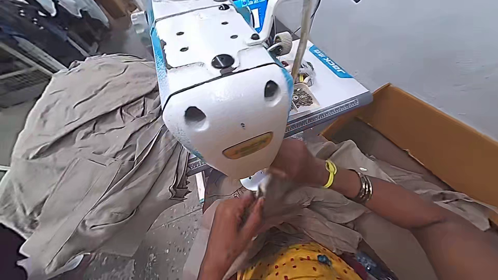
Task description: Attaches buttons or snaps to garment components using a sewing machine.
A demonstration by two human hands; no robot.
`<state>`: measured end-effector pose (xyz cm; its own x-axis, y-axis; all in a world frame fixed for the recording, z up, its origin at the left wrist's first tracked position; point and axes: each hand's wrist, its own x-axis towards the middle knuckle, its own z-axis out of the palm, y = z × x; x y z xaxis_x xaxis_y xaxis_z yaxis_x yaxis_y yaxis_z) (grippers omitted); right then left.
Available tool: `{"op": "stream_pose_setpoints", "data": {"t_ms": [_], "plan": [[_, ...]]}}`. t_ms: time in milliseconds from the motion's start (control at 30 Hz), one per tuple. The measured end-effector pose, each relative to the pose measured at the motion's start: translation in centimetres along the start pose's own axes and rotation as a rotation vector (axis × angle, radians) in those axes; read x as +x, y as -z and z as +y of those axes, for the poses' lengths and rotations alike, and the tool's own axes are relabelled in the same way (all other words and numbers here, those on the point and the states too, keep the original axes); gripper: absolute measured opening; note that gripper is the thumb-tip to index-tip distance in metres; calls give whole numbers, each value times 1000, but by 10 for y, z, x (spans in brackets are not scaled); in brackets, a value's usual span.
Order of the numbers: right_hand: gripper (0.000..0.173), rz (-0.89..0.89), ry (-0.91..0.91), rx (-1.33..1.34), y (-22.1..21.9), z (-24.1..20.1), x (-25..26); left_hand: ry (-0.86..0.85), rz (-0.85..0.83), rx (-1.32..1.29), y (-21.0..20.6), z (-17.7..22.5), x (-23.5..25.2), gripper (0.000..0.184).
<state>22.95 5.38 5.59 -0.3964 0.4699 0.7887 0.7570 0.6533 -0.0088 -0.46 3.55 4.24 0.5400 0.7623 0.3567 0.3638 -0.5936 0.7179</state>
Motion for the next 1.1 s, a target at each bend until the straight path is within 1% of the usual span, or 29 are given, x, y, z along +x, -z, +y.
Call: {"op": "stream_pose_setpoints", "data": {"t_ms": [33,67,133,200,267,333,400,433,467,533,567,633,700,767,833,900,967,1067,1100], "plan": [[20,-38,97,-17,-4,-7,2,-11,-10,11,-1,3,-3,41],[20,-48,117,-9,-8,-11,4,-4,1,38,-1,3,-6,40],[18,-71,75,-31,-10,-16,7,8,42,62,2,0,-10,37],[16,-78,12,27,-6,-18,1,8,74,-18,8,-1,-16,34],[17,-75,63,68,-4,-15,-5,11,72,-80,13,-5,-20,34],[17,-110,119,-20,-5,-16,-2,21,38,-74,12,-9,-21,34],[16,-119,96,-65,-7,-15,7,16,29,-53,6,-8,-18,34],[15,-123,59,-18,-7,-16,8,5,39,-61,4,-6,-18,34],[15,-145,-14,102,-5,-20,6,-4,57,-84,4,-4,-18,33],[24,-283,-211,510,4,-32,-3,26,108,-150,14,-2,-21,32],[28,-336,-289,636,7,-37,-9,76,141,-157,24,-4,-24,32],[27,-325,-455,626,7,-33,-16,207,214,-81,50,-18,-29,29],[27,-336,-607,544,1,-19,-15,336,267,74,68,-45,-35,32],[31,-396,-791,536,-3,-15,-2,416,281,173,76,-67,-40,36],[35,-474,-951,530,-9,-16,12,452,277,187,78,-75,-47,36],[35,-501,-1001,508,-10,-17,20,470,272,177,73,-80,-51,35],[35,-483,-1005,529,-11,-18,16,498,268,162,65,-84,-52,35],[26,-437,-945,686,-2,-7,4,478,298,124,58,-85,-43,32],[23,-427,-956,705,3,-2,-1,459,310,116,58,-81,-39,31]]}}
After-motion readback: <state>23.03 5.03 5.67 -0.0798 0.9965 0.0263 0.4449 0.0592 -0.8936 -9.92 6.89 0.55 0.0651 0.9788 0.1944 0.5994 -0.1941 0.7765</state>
